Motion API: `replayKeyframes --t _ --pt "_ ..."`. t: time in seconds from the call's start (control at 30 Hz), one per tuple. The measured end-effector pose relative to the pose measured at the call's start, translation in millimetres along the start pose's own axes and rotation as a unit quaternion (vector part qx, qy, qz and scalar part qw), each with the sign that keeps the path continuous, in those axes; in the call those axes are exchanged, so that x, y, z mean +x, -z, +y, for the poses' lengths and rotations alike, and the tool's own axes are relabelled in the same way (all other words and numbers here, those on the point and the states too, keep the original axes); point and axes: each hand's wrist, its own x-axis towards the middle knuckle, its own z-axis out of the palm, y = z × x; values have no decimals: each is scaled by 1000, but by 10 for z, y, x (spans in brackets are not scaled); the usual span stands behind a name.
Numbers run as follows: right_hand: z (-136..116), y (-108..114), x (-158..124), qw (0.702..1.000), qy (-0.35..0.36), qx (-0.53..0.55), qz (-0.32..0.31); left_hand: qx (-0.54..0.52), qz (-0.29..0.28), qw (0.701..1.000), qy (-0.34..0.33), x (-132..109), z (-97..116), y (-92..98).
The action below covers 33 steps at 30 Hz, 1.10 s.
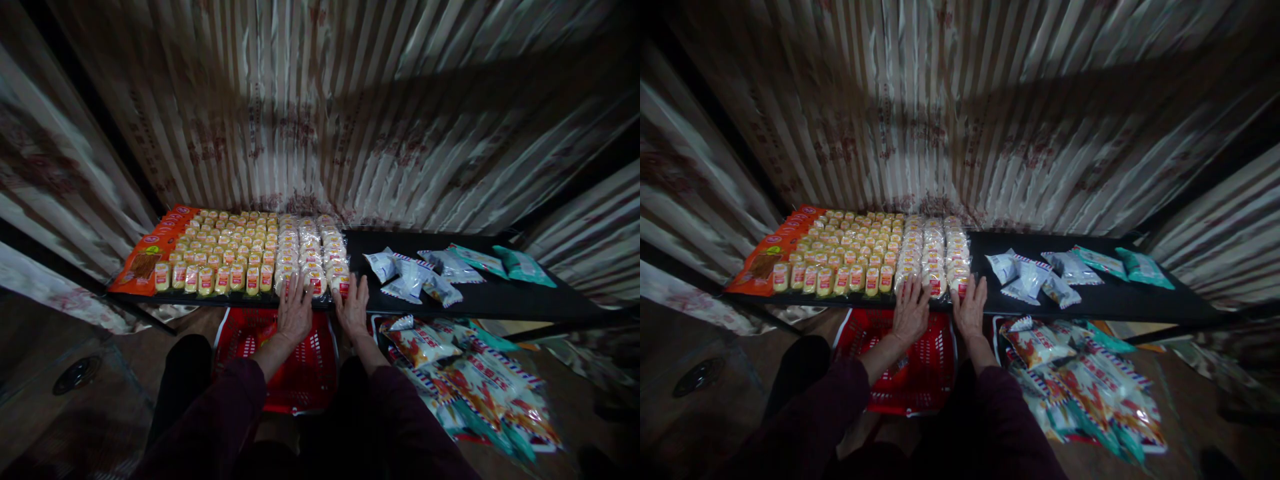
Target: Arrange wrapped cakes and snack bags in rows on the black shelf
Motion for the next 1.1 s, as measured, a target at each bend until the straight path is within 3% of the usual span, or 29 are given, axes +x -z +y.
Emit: replayKeyframes --t 0.27,0.53,1.1 --pt "-28 -52 107 998 49 -45 3 4 -18 1000 1 47 -171 -67" --pt "-47 -60 140 997 9 -75 -16 14 -13 1000 -2 30 -189 -153" --pt "-108 1 215 986 -2 -162 -51 56 -13 998 -9 58 -197 -195"
